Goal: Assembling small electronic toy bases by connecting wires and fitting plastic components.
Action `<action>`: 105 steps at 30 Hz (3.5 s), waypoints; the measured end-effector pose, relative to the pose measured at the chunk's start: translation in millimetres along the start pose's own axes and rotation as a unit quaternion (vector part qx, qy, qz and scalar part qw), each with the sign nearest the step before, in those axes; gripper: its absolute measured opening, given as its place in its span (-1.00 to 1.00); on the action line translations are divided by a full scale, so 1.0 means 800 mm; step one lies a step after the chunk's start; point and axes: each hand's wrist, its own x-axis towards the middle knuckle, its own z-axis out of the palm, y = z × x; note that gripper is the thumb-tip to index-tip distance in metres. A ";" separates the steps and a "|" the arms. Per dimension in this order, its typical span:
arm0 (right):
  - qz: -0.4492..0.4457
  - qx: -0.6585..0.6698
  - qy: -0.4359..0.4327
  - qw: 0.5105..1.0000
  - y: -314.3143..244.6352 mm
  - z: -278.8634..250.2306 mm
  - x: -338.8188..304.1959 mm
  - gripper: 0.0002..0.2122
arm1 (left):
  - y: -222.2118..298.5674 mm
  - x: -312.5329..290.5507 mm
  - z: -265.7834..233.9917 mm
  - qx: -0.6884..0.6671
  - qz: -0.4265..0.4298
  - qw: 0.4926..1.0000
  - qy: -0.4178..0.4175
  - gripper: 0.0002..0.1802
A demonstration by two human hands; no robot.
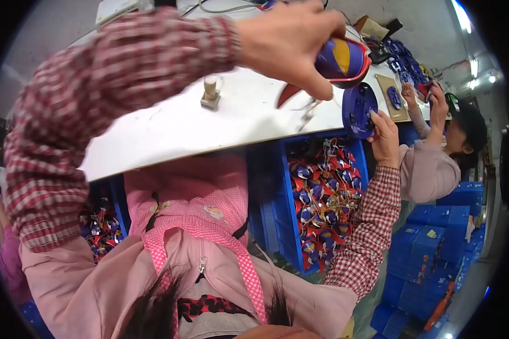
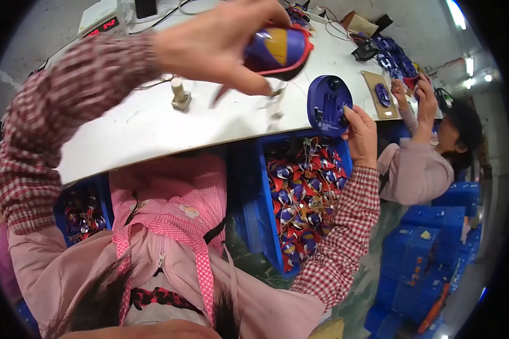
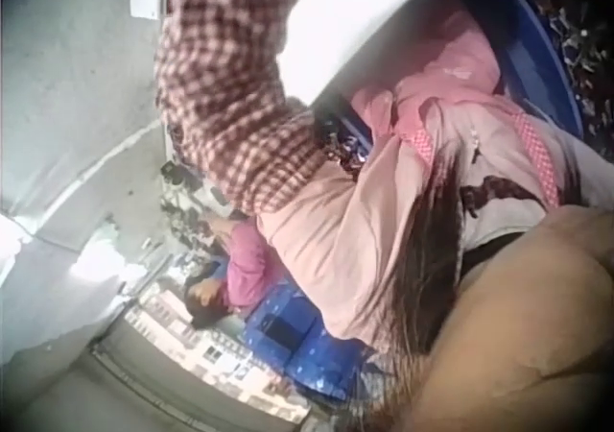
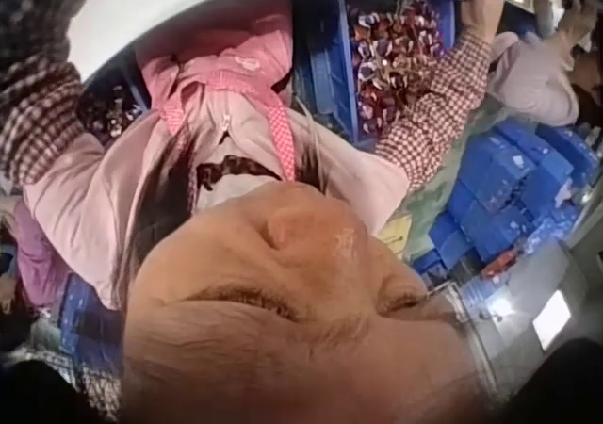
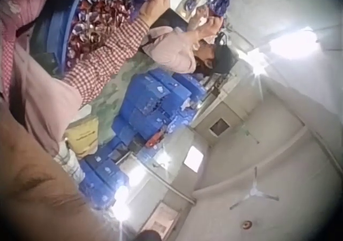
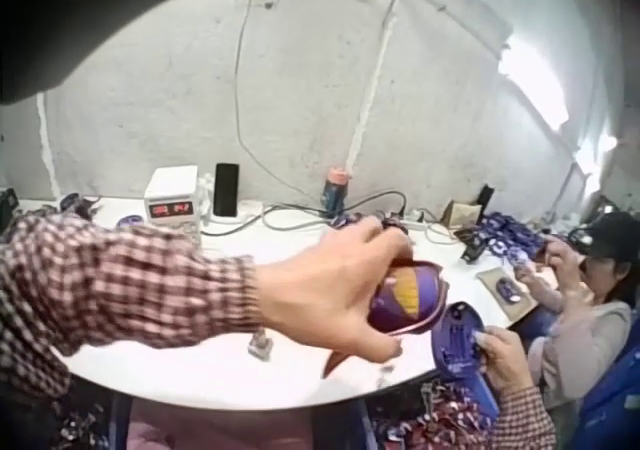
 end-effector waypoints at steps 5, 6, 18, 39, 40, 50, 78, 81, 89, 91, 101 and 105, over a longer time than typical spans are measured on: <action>0.011 0.017 -0.115 0.993 -0.033 0.060 -0.045 -0.86 | 0.040 -0.126 -0.106 -0.006 0.061 0.998 0.009 -0.27; 0.025 0.027 -0.127 0.991 -0.032 0.088 -0.054 -0.86 | 0.049 -0.149 -0.121 0.070 0.045 0.996 -0.028 -0.26; 0.113 -0.040 -0.306 0.944 0.116 0.422 -0.077 -0.81 | -0.115 -0.414 -0.117 0.501 -0.182 0.809 -0.248 -0.27; -0.045 -0.213 -0.165 0.962 0.087 0.372 0.004 -0.67 | -0.130 -0.374 -0.012 0.042 -0.425 0.904 -0.032 -0.57; -0.046 -0.214 -0.169 0.961 0.080 0.378 0.000 -0.67 | -0.133 -0.371 -0.004 0.009 -0.442 0.897 -0.006 -0.58; -0.213 -0.057 -0.242 0.945 0.090 0.463 -0.085 -0.84 | -0.145 -0.368 0.025 -0.028 -0.448 0.893 0.026 -0.66; -0.304 -0.318 -0.267 0.857 0.127 0.501 -0.061 -0.66 | -0.212 -0.419 0.039 -0.372 -0.457 0.808 0.005 -0.67; -0.307 -0.328 -0.222 0.865 0.146 0.510 -0.051 -0.68 | -0.221 -0.410 0.048 -0.343 -0.422 0.839 0.017 -0.52; -0.482 -0.350 -0.212 0.775 0.184 0.519 -0.028 -0.86 | -0.098 -0.387 -0.034 -0.221 -0.517 0.824 0.077 -0.57; -0.453 -0.297 -0.198 0.817 0.193 0.485 -0.011 -0.87 | -0.078 -0.402 -0.061 -0.209 -0.442 0.864 0.120 -0.67; -0.359 -0.178 -0.338 0.851 0.085 0.483 -0.184 -0.65 | 0.053 -0.576 -0.035 -0.060 -0.594 0.726 0.341 -0.82; -0.398 -0.196 -0.340 0.829 0.113 0.582 -0.176 -0.66 | 0.040 -0.566 -0.031 0.033 -0.532 0.784 0.317 -0.79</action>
